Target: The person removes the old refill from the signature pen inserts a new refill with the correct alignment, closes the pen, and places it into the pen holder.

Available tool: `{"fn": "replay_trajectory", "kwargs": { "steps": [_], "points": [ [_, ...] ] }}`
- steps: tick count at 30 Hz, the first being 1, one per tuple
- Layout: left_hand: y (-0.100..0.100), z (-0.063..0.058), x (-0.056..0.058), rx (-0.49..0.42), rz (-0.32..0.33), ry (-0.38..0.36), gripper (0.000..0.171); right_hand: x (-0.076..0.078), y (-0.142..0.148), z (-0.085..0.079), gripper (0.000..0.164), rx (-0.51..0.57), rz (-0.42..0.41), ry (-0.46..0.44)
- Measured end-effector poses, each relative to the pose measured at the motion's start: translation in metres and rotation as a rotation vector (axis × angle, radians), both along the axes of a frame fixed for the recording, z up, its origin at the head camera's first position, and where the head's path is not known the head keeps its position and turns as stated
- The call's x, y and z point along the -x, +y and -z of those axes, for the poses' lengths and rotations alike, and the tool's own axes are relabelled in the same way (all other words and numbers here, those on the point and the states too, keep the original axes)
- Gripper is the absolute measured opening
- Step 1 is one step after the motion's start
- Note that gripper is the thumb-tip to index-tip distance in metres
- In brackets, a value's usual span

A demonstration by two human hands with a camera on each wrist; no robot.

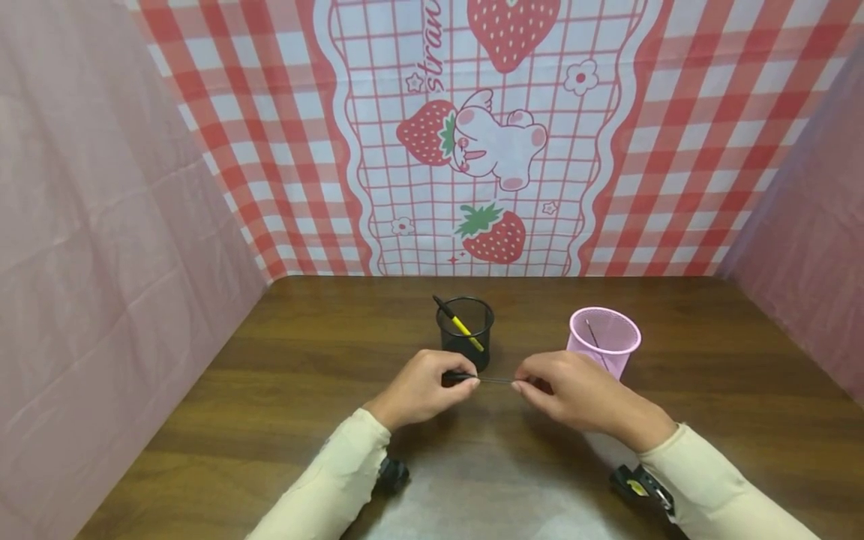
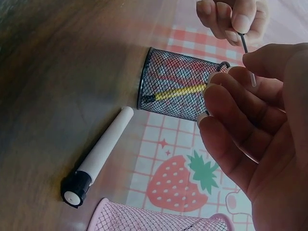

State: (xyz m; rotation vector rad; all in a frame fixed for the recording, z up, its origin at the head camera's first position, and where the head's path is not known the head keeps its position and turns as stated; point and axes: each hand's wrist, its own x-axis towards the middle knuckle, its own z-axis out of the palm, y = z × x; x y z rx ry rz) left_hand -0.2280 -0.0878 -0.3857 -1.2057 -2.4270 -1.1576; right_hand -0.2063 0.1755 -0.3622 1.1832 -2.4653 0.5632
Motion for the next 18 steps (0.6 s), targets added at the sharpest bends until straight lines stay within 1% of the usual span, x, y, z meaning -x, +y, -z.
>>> {"fn": "replay_trajectory", "kwargs": {
  "steps": [9, 18],
  "points": [
    [-0.0007, 0.0008, -0.0001, -0.01, -0.004, -0.014, 0.004, 0.0002, 0.0016, 0.0002, 0.007, 0.0, 0.004, -0.018],
    [-0.0028, 0.0005, 0.0012, -0.013, -0.007, -0.016, 0.003, 0.0016, 0.0014, 0.0017, 0.012, 0.011, 0.004, 0.015]
  ]
}}
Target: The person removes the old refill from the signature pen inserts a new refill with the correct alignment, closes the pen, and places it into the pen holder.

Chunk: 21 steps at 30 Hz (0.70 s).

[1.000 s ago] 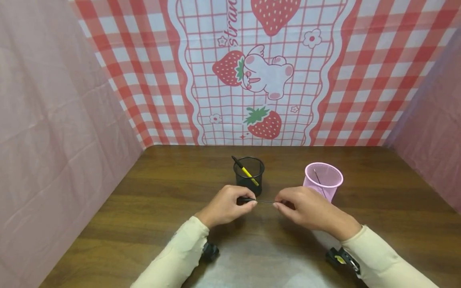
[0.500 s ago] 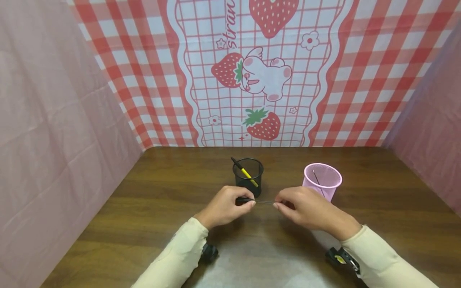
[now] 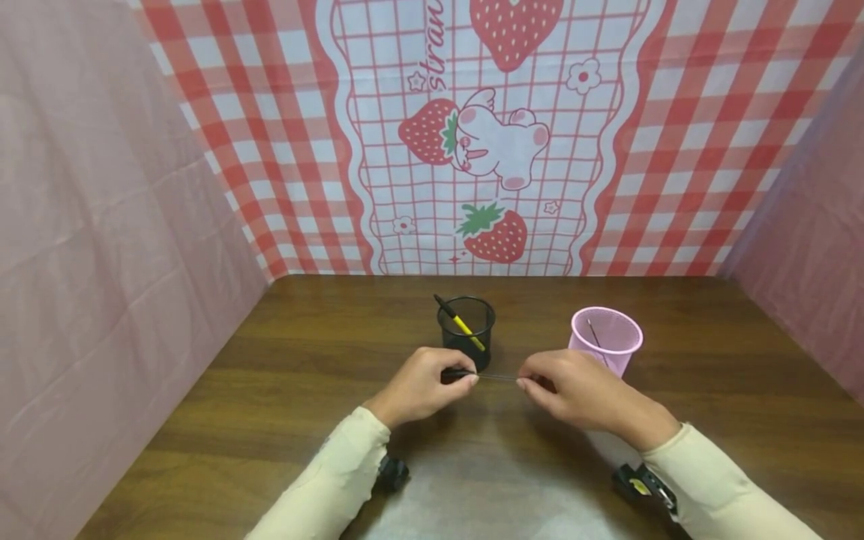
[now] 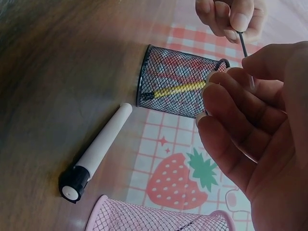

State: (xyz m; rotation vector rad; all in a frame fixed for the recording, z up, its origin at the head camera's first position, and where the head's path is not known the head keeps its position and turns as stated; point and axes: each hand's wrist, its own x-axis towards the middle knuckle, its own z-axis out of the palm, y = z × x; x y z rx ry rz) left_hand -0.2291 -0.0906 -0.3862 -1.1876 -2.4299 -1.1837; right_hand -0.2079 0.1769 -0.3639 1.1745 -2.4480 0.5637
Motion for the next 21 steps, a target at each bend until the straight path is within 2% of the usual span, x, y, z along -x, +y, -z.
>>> {"fn": "replay_trajectory", "kwargs": {
  "steps": [21],
  "points": [
    [-0.0008, -0.0001, 0.0003, -0.005, -0.002, 0.0, 0.005, 0.0001, 0.0053, -0.0029, 0.013, 0.013, 0.016, -0.003]
  ]
}}
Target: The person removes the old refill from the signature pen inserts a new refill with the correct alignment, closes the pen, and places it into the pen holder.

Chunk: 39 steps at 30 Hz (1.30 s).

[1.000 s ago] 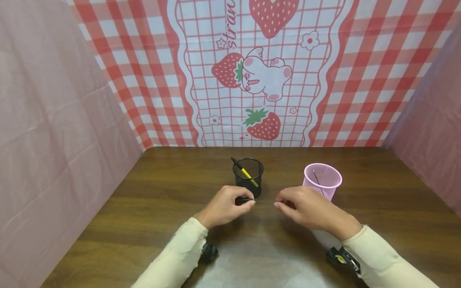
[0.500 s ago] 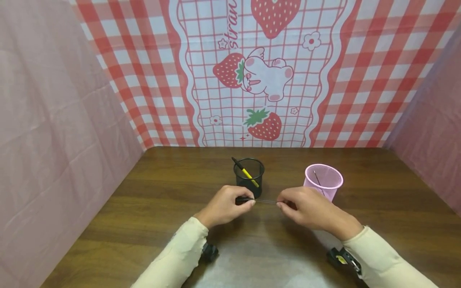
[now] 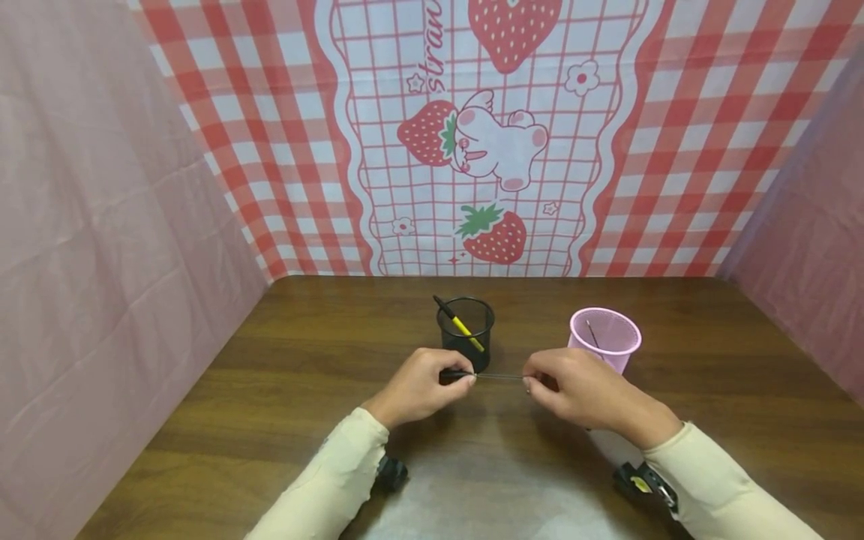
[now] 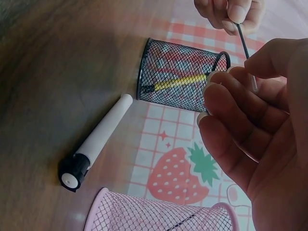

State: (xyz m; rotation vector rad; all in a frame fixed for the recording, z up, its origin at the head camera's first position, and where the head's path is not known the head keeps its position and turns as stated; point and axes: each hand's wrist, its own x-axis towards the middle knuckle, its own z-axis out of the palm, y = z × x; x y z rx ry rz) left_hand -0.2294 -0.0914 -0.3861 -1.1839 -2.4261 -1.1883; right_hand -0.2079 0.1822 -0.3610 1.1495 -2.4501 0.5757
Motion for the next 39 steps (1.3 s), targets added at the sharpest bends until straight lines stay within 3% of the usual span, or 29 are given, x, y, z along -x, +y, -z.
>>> {"fn": "replay_trajectory", "kwargs": {
  "steps": [10, 30, 39],
  "points": [
    [0.0003, 0.0016, -0.0006, -0.008, 0.007, 0.018, 0.004, -0.0015, -0.0017, 0.0018, 0.009, -0.021, 0.021, 0.006],
    [-0.0006, -0.0003, 0.0009, -0.005, 0.001, 0.039, 0.003, 0.0031, 0.0028, 0.0002, 0.016, 0.002, -0.03, 0.053],
    [-0.0015, 0.0002, 0.0019, -0.021, 0.001, 0.046, 0.003, 0.0044, 0.0078, -0.0036, 0.016, -0.004, -0.023, 0.017]
  ]
}}
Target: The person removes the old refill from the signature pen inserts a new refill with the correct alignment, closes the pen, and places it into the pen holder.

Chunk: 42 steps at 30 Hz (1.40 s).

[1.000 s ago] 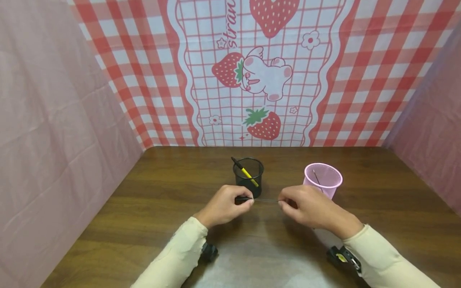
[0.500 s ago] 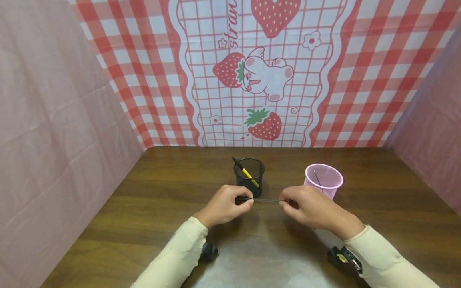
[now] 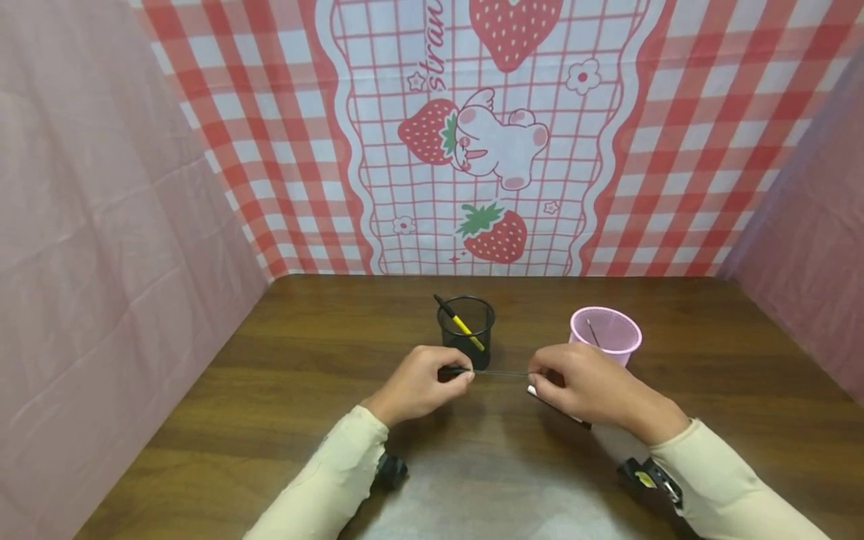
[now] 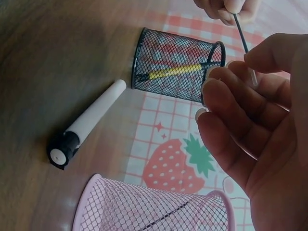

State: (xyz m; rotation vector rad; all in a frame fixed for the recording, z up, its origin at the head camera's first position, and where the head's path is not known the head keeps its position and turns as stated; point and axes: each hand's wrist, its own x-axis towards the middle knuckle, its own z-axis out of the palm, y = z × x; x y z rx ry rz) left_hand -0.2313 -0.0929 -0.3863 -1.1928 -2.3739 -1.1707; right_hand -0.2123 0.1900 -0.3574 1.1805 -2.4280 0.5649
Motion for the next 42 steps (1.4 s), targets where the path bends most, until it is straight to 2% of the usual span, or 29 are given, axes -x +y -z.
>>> {"fn": "replay_trajectory", "kwargs": {
  "steps": [11, 24, 34, 42],
  "points": [
    [-0.0012, 0.0014, 0.0023, -0.022, 0.004, 0.046, 0.003, -0.0006, 0.0032, -0.0039, 0.014, -0.007, 0.022, 0.0],
    [-0.004, 0.0019, 0.0036, -0.028, -0.001, 0.041, 0.004, -0.0006, 0.0053, -0.004, 0.016, -0.005, 0.016, 0.007],
    [-0.0029, 0.0005, 0.003, -0.021, -0.006, 0.046, 0.004, -0.0006, 0.0054, -0.0038, 0.019, -0.019, 0.044, -0.001],
    [-0.0032, 0.0015, 0.0021, -0.011, -0.009, 0.019, 0.004, -0.0013, 0.0043, -0.0023, 0.019, -0.027, 0.065, 0.006]
  ]
}}
